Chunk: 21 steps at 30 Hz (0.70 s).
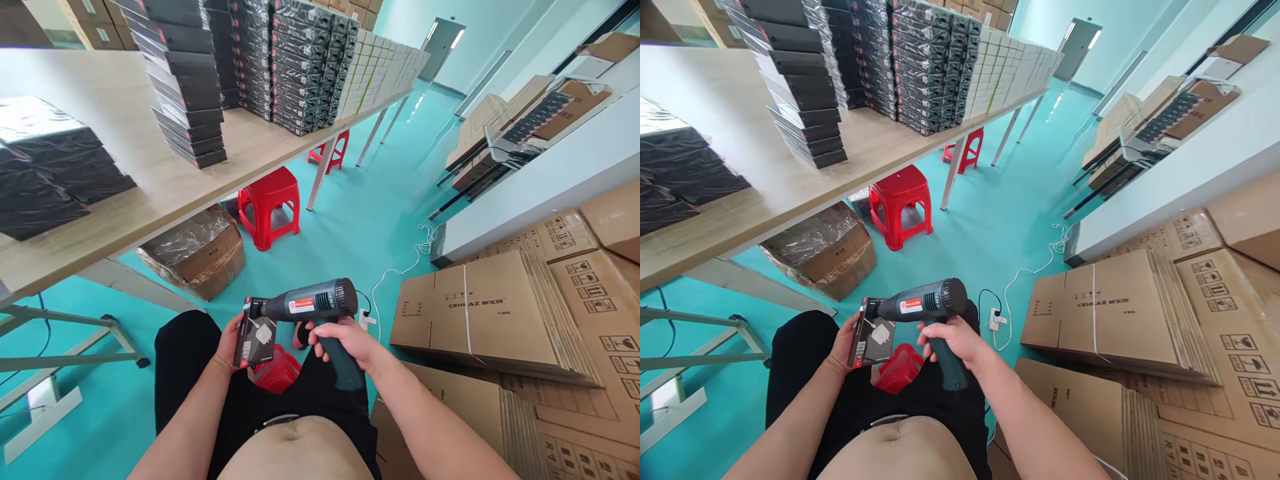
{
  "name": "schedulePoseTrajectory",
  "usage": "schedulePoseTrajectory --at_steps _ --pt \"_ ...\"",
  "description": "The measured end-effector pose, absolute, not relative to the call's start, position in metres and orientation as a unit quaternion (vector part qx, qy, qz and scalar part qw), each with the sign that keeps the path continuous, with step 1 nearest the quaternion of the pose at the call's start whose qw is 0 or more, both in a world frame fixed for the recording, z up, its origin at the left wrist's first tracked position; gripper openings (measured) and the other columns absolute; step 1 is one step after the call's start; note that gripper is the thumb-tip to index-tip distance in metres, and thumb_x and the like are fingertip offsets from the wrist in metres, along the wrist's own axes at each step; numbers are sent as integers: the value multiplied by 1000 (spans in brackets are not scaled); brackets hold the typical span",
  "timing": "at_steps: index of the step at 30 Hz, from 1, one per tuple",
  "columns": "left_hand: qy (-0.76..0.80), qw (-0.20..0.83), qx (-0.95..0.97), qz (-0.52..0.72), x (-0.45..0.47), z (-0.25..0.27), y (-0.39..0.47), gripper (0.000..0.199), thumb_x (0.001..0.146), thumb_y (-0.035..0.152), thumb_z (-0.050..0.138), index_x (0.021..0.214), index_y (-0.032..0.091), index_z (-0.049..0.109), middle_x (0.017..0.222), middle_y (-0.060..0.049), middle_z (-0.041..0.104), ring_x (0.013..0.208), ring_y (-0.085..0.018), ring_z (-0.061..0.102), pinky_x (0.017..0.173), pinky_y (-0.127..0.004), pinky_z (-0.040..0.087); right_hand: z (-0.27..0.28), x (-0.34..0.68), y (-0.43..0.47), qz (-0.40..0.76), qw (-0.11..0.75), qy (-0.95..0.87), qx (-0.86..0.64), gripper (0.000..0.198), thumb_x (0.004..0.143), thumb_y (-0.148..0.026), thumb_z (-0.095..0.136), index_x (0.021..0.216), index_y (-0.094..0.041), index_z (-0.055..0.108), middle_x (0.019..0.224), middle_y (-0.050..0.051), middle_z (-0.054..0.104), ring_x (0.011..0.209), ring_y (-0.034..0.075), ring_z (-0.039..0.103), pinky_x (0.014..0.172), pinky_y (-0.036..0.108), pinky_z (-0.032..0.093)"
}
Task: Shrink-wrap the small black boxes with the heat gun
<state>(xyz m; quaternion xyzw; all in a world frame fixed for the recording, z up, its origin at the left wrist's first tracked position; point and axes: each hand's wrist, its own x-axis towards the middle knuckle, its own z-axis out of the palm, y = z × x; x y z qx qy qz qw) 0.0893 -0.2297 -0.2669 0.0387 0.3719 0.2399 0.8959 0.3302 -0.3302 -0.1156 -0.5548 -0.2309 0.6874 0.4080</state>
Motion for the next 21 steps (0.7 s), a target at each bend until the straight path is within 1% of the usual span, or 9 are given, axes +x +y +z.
schedulePoseTrajectory --at_steps 4,7,10,16,21 --pt "373 897 41 234 93 -266 -228 43 81 42 53 107 10 62 90 -14 71 86 -31 67 78 -44 52 -116 316 -328 682 440 -217 -542 29 71 -32 65 94 -14 64 78 6 68 60 14 62 51 25 49" --pt "370 899 40 231 91 -267 -228 44 80 43 54 109 10 61 88 -14 71 83 -30 68 77 -43 53 -121 320 -324 661 452 -207 -561 24 71 -29 65 90 -14 63 74 5 67 58 14 62 49 24 47" --pt "373 896 37 237 89 -267 -229 45 80 43 54 109 9 61 89 -14 71 83 -29 68 76 -42 53 -124 328 -325 656 450 -198 -573 22 71 -28 64 88 -14 62 72 5 66 56 13 61 48 23 47" --pt "381 892 45 239 90 -267 -228 45 81 41 52 110 9 60 91 -14 71 88 -31 67 78 -43 53 -118 317 -327 681 445 -202 -545 26 72 -29 62 93 -14 63 77 6 67 60 15 62 50 25 48" --pt "380 892 38 244 88 -268 -228 44 80 43 53 107 9 62 89 -15 70 84 -32 67 79 -46 52 -125 326 -324 657 442 -212 -572 22 72 -28 63 90 -14 63 71 3 66 56 13 61 49 23 48"
